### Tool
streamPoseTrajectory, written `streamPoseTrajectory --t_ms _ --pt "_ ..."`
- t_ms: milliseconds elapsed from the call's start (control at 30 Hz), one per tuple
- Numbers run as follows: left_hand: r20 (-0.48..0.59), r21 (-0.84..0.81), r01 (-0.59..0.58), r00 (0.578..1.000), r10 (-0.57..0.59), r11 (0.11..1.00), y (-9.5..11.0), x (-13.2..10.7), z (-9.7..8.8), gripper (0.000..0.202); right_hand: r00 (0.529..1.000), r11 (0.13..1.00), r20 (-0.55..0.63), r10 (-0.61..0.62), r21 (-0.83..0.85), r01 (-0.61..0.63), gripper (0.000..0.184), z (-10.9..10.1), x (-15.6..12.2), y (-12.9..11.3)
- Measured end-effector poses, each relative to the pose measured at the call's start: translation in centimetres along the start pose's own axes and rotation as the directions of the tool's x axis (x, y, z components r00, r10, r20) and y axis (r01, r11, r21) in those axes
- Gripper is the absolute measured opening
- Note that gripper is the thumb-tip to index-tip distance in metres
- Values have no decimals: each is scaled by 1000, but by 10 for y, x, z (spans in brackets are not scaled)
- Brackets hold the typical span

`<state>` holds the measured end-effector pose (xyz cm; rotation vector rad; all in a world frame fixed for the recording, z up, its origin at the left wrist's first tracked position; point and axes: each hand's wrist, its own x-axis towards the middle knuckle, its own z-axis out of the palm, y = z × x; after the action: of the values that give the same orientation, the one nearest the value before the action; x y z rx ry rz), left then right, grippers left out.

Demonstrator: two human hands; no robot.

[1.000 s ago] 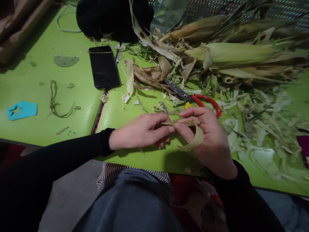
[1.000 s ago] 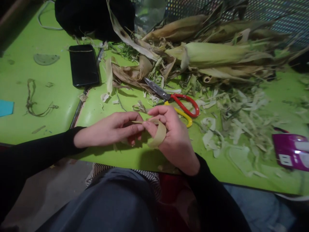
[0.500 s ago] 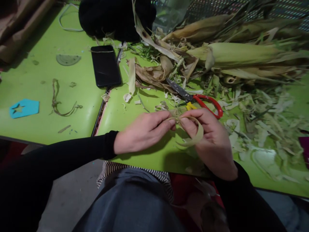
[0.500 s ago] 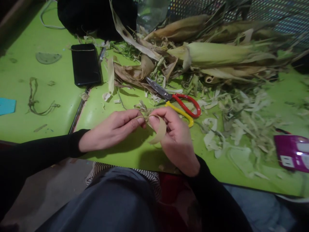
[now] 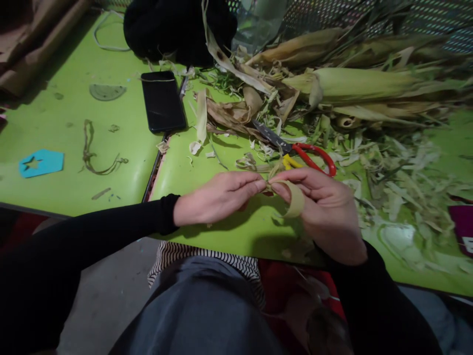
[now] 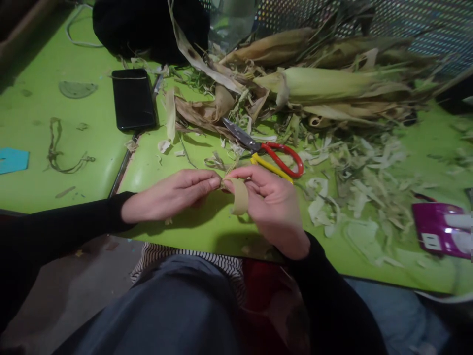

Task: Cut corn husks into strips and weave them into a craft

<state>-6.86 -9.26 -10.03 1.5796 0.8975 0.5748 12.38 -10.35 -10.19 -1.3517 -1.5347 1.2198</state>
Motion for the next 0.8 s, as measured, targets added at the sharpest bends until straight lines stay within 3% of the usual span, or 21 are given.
streamPoseTrajectory --t_ms 100,200,300,433,533,667,733,767,800 --pt "-19 53 3 1000 -2 999 -5 8 -3 28 1000 999 12 28 -27 -28 20 -1 9 5" --pt "-84 198 -11 996 28 980 -9 14 -7 31 998 989 -16 -59 -139 56 18 -2 18 7" --pt "-152 335 -19 986 73 942 -6 18 -13 17 986 941 16 -169 -294 166 13 -7 28 0" --pt "-164 328 -28 983 86 944 7 25 -25 24 973 873 90 -210 -430 228 7 -11 42 -15" --pt "-118 217 -45 990 72 975 13 34 -35 35 976 911 87 -201 -350 219 10 -10 51 -19" --pt "-118 112 12 993 1 994 6 48 -40 31 986 973 42 -161 -160 165 14 -7 59 -8" --pt "-251 50 -25 967 37 998 1 52 -41 24 994 994 -25 -110 -32 109 15 -7 62 0" --pt "-369 46 -86 924 97 995 -1 52 -41 19 994 996 -70 -84 29 86 16 -7 63 3" --pt "-492 81 -160 852 179 984 -1 50 -42 16 992 994 -113 -63 80 72 17 -7 64 6"
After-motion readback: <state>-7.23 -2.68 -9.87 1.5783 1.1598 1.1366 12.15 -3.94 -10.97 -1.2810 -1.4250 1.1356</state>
